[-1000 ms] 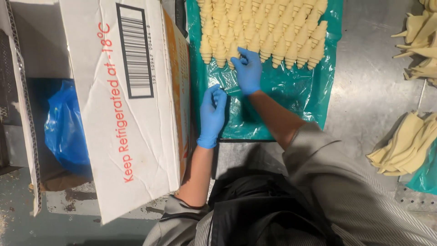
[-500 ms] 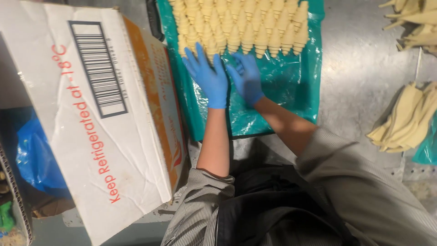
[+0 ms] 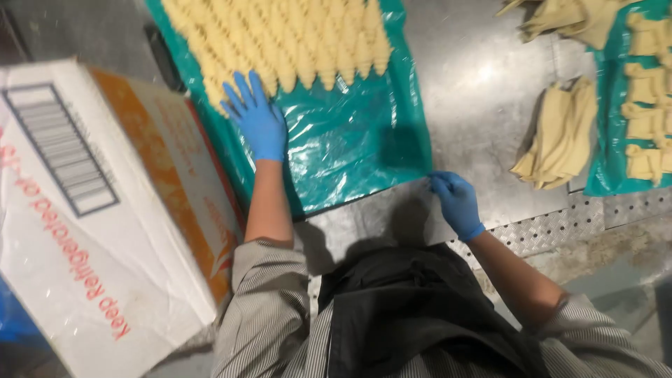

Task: The recorder is rolling triangular pieces of dough into croissants and arranging them on a plastic-lined tray.

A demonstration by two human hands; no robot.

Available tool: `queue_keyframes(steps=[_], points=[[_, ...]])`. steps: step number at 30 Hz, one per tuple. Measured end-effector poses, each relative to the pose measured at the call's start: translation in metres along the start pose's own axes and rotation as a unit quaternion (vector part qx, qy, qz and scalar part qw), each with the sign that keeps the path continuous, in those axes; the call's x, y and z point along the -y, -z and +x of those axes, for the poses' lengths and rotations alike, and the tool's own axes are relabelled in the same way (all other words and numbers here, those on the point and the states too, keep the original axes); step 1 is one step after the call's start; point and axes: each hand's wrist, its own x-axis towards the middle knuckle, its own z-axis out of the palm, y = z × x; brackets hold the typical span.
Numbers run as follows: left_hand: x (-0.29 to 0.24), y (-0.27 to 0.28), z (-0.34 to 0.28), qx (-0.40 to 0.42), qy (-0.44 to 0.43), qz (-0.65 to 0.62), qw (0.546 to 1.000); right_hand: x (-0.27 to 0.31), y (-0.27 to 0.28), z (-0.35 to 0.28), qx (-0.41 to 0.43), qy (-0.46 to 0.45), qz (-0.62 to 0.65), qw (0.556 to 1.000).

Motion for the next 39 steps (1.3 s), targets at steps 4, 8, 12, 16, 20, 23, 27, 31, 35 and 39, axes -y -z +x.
queue_keyframes(steps=[4, 8, 12, 16, 20, 23, 27, 31, 35, 39], points=[[-0.036, 0.035, 0.016, 0.031, 0.045, -0.011, 0.998, 0.012, 0.025, -0.013, -0.010, -0.010, 0.034, 0.999], [-0.021, 0.004, 0.031, 0.062, 0.064, 0.032, 0.996, -0.019, 0.035, -0.016, -0.032, -0.004, 0.055, 0.998], [-0.011, -0.011, 0.019, 0.051, 0.017, 0.071, 0.996, -0.010, 0.066, -0.046, -0.071, -0.036, 0.007, 0.997], [-0.029, 0.011, 0.012, 0.013, 0.046, -0.039, 0.998, -0.028, 0.134, -0.033, -0.152, 0.037, -0.106, 0.982], [-0.059, 0.009, -0.040, -0.106, 0.052, -0.201, 0.972, -0.059, 0.223, -0.007, -0.242, 0.076, -0.155, 0.955], [-0.134, 0.026, -0.094, -0.082, 0.059, -0.227, 0.969, -0.120, 0.275, 0.034, -0.274, 0.058, -0.116, 0.953], [-0.234, 0.024, -0.139, -0.054, 0.061, -0.252, 0.964, -0.170, 0.319, 0.096, -0.234, 0.142, -0.056, 0.960], [-0.306, 0.014, -0.167, -0.066, 0.083, -0.297, 0.949, -0.145, 0.356, 0.171, -0.120, 0.132, -0.148, 0.973], [-0.375, 0.039, -0.169, -0.075, 0.064, -0.348, 0.932, -0.132, 0.375, 0.233, 0.043, 0.056, -0.190, 0.979], [-0.408, 0.060, -0.190, -0.099, 0.100, -0.324, 0.936, -0.148, 0.368, 0.278, 0.148, -0.030, -0.249, 0.957]])
